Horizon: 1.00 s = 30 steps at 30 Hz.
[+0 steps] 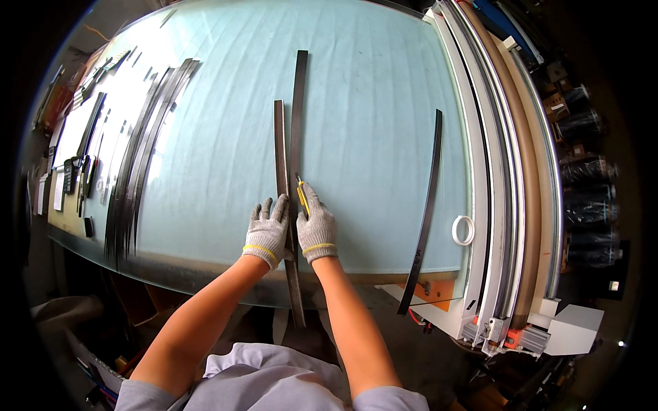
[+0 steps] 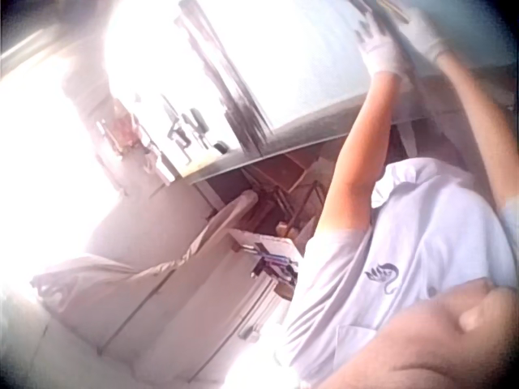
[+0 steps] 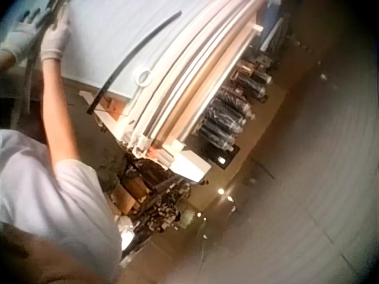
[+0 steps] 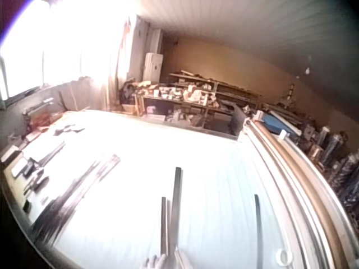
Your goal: The person aligns a long, dark metal strip on a large sheet of glass and uses a utility knife to score it. They then snap the strip along the scored line and place the cut piece aside. This process is repeated with another strip.
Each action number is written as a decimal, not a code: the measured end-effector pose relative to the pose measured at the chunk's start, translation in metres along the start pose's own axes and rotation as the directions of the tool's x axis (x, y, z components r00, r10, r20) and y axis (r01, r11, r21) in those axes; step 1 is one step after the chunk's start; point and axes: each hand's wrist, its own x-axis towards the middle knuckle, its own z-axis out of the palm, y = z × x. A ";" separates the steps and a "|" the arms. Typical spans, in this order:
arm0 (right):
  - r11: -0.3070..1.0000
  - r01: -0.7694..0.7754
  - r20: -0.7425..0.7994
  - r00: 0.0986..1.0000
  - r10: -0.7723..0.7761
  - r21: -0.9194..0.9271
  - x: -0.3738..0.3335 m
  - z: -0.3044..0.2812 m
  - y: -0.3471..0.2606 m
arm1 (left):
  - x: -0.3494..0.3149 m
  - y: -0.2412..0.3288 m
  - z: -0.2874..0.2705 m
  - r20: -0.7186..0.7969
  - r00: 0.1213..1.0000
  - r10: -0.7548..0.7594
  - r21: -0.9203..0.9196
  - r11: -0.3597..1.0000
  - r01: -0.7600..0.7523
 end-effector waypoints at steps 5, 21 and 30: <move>0.999 -0.020 0.043 0.999 0.022 -0.038 0.016 0.015 -0.003 | -0.001 0.000 0.003 -0.064 0.998 0.009 -0.050 0.999 -0.012; 0.974 -0.090 0.199 0.971 0.132 -0.210 -0.119 -0.022 -0.007 | 0.001 0.002 0.004 -0.082 0.997 0.002 0.023 1.000 0.000; 0.944 -0.151 0.273 0.933 0.234 -0.293 -0.206 -0.054 -0.016 | 0.004 0.001 0.004 -0.007 1.000 -0.008 0.046 0.999 0.008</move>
